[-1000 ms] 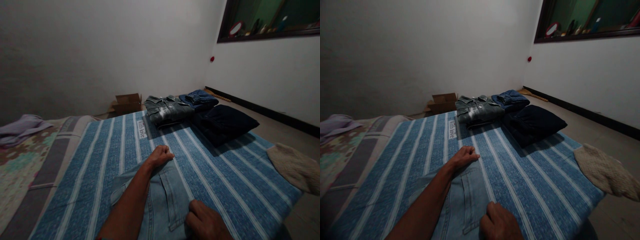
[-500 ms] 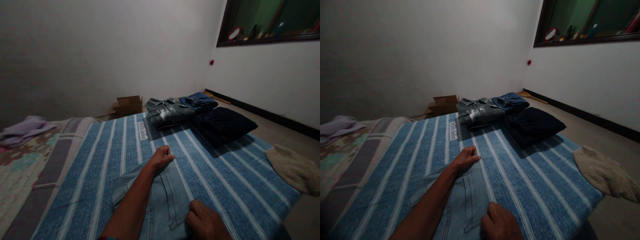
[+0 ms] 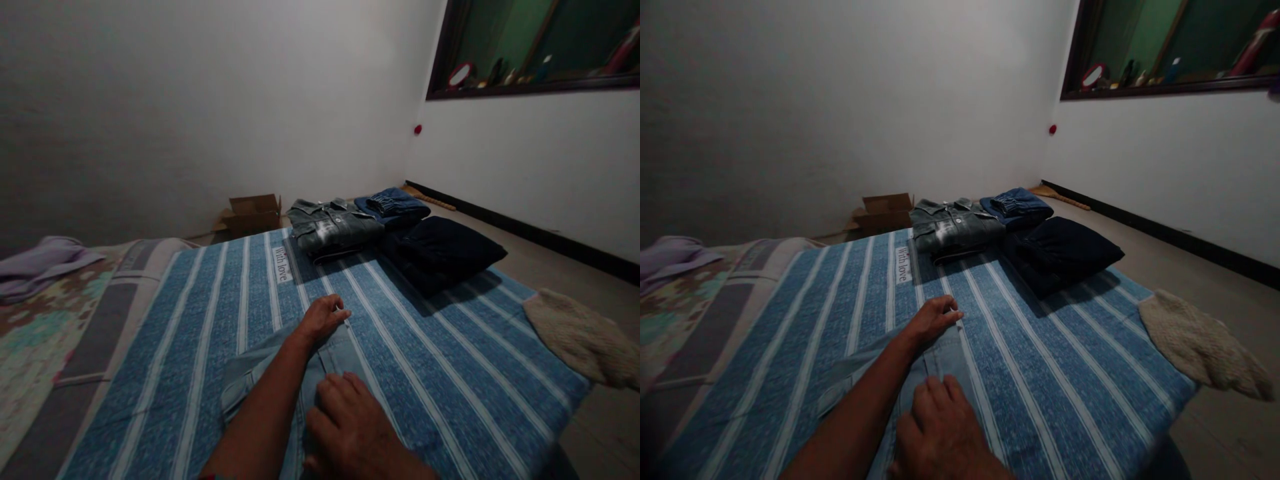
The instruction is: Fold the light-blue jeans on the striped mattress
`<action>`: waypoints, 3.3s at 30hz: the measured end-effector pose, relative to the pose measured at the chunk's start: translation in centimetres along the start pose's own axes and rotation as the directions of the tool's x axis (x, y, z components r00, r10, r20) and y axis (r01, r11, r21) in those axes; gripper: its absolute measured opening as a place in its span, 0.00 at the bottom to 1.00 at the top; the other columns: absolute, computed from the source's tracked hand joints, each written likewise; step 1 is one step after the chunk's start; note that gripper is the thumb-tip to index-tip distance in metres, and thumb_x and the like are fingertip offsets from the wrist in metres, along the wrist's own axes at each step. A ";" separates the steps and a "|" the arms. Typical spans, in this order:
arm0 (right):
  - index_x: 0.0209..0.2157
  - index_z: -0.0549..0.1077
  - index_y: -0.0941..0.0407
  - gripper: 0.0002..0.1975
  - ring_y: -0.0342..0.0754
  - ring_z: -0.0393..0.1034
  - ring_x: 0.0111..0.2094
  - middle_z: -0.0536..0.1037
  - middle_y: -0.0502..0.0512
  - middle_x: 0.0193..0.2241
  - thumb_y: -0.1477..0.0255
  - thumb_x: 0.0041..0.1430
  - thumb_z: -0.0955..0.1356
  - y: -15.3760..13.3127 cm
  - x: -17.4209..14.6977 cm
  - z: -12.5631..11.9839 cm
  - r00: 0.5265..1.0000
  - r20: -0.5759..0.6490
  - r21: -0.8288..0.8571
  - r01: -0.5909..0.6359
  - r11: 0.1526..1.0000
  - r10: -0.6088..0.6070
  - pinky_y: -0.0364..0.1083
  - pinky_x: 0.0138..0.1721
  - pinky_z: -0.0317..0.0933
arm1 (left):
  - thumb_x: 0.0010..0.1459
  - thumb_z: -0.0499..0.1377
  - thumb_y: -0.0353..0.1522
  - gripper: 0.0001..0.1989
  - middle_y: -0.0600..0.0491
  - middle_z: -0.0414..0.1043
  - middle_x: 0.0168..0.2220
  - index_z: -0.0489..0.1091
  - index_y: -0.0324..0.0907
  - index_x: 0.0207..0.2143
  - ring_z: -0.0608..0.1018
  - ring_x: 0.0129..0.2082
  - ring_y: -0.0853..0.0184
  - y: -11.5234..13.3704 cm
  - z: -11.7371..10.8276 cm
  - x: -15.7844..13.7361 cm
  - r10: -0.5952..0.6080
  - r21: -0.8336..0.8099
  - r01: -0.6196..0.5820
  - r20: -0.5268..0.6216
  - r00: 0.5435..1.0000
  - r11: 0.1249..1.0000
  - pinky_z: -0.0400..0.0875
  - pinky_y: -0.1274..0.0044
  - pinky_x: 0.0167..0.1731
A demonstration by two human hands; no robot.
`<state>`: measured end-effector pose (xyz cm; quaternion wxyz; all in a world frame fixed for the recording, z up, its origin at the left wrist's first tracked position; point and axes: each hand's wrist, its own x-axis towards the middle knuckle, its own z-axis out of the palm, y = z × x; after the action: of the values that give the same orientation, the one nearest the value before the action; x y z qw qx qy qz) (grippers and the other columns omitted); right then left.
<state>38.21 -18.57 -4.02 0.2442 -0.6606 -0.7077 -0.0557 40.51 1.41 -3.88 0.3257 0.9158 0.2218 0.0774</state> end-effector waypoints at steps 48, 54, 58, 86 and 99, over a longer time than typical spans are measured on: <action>0.59 0.58 0.50 0.25 0.59 0.55 0.59 0.63 0.63 0.58 0.67 0.61 0.62 -0.1 -2.0 1.5 0.980 0.196 -0.117 0.068 0.991 -0.044 0.60 0.55 0.52 | 0.62 0.46 0.35 0.25 0.48 0.45 0.65 0.53 0.40 0.61 0.46 0.65 0.59 1.6 0.4 -19.5 -0.200 0.470 0.262 -0.178 0.963 0.843 0.44 0.56 0.59; 0.59 0.58 0.50 0.25 0.59 0.55 0.59 0.63 0.62 0.58 0.67 0.61 0.62 -0.2 -1.9 1.3 0.980 0.194 -0.101 0.061 0.993 -0.041 0.60 0.56 0.52 | 0.61 0.46 0.34 0.25 0.48 0.47 0.65 0.53 0.41 0.61 0.47 0.65 0.60 1.7 0.0 -19.5 -0.193 0.428 0.258 -0.191 0.963 0.866 0.45 0.57 0.59; 0.59 0.59 0.50 0.24 0.59 0.55 0.59 0.63 0.63 0.58 0.67 0.61 0.62 -0.3 -1.7 1.1 0.982 0.184 -0.085 0.052 0.995 -0.036 0.60 0.55 0.52 | 0.61 0.46 0.35 0.25 0.47 0.48 0.64 0.55 0.40 0.60 0.48 0.64 0.59 1.5 0.0 -19.4 -0.196 0.421 0.263 -0.196 0.961 0.868 0.44 0.57 0.59; 0.60 0.55 0.47 0.25 0.56 0.54 0.59 0.60 0.59 0.60 0.61 0.62 0.60 -0.3 -1.1 0.5 0.982 0.187 -0.008 -0.002 1.000 0.003 0.58 0.57 0.48 | 0.59 0.46 0.33 0.24 0.48 0.55 0.62 0.59 0.44 0.59 0.54 0.62 0.59 -1.1 0.4 -18.8 -0.074 0.392 0.199 -0.312 0.947 0.898 0.49 0.57 0.57; 0.60 0.55 0.48 0.26 0.56 0.53 0.59 0.61 0.60 0.59 0.60 0.62 0.60 -0.3 -0.9 0.4 0.981 0.192 -0.004 -0.002 1.000 0.003 0.58 0.57 0.48 | 0.60 0.46 0.34 0.24 0.47 0.54 0.62 0.59 0.42 0.59 0.55 0.62 0.58 -1.5 0.4 -18.7 -0.077 0.401 0.203 -0.308 0.948 0.893 0.48 0.56 0.58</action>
<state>37.77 -19.24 -4.68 0.1738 -0.6643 -0.7270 0.0073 23.43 -6.28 -5.09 0.0864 0.9255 0.3437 0.1339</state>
